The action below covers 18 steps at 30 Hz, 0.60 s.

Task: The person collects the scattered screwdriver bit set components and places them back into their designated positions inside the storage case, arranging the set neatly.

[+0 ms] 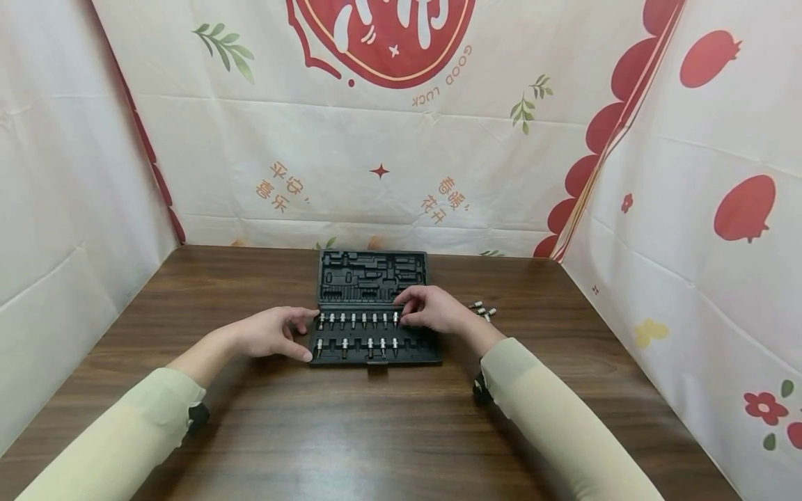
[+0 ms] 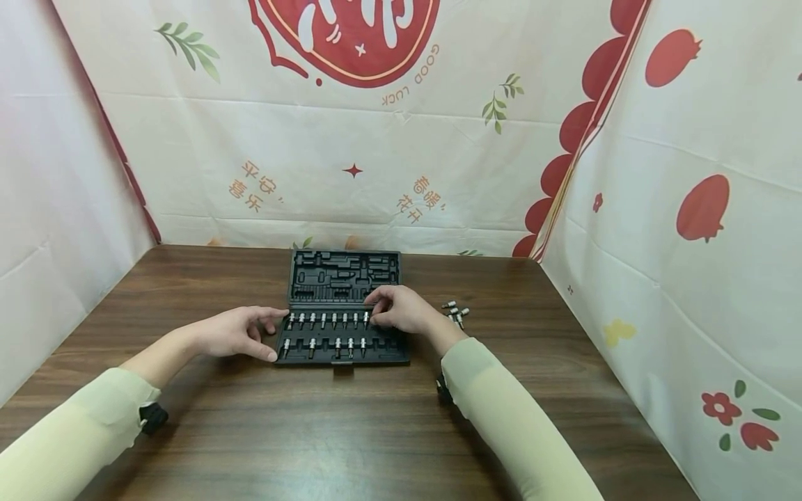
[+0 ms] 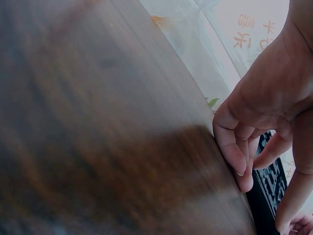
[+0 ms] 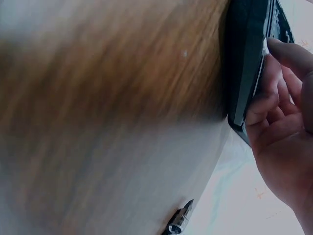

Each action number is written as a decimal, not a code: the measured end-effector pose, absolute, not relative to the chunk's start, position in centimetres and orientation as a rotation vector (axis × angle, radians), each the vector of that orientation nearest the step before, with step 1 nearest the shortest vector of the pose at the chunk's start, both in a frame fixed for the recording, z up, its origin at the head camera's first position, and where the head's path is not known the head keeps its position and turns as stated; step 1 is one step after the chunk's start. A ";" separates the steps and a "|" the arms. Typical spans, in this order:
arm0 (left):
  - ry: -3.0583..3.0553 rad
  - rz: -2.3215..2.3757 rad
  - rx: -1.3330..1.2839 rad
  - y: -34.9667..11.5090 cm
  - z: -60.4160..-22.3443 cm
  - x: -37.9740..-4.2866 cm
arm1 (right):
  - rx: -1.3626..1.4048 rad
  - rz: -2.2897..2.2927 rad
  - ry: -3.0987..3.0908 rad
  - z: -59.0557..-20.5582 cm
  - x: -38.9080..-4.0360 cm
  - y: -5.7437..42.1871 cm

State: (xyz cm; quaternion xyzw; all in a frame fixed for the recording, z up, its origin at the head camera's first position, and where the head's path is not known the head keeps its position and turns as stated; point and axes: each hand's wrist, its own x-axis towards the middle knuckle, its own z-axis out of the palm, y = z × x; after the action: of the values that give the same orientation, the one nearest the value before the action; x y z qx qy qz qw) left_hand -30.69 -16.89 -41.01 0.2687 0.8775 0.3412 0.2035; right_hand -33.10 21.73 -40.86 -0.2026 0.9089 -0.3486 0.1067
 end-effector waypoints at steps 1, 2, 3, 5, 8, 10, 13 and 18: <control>2.446 0.951 0.752 -16.9 -41.0 -30.7 | -0.603 -1.024 2.697 -40.9 -33.2 21.8; 2.446 0.952 0.747 -16.9 -41.0 -30.7 | -0.609 -1.019 2.713 -40.9 -33.4 21.9; 2.446 0.952 0.749 -16.9 -41.0 -30.7 | -0.618 -1.011 2.726 -40.9 -33.5 21.9; 2.444 0.955 0.739 -16.9 -41.1 -30.7 | -0.633 -0.997 2.732 -41.0 -33.7 21.9; 2.439 0.960 0.733 -16.9 -41.2 -30.8 | -0.633 -0.966 2.731 -41.1 -33.8 21.7; 2.437 0.959 0.736 -16.9 -41.2 -30.7 | -0.622 -0.950 2.736 -41.1 -33.8 21.5; 2.438 0.957 0.743 -16.9 -41.2 -30.7 | -0.607 -0.944 2.744 -41.3 -33.9 21.4; 2.442 0.950 0.752 -17.0 -41.1 -30.7 | -0.611 -0.954 2.735 -41.4 -34.0 21.3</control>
State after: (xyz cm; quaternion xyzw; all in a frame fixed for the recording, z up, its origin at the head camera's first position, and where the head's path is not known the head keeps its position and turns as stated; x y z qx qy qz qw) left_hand -30.75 -16.97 -41.08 0.2699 0.8766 0.3409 0.2064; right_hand -34.01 21.26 -41.36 -0.2055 0.9200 -0.3211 0.0906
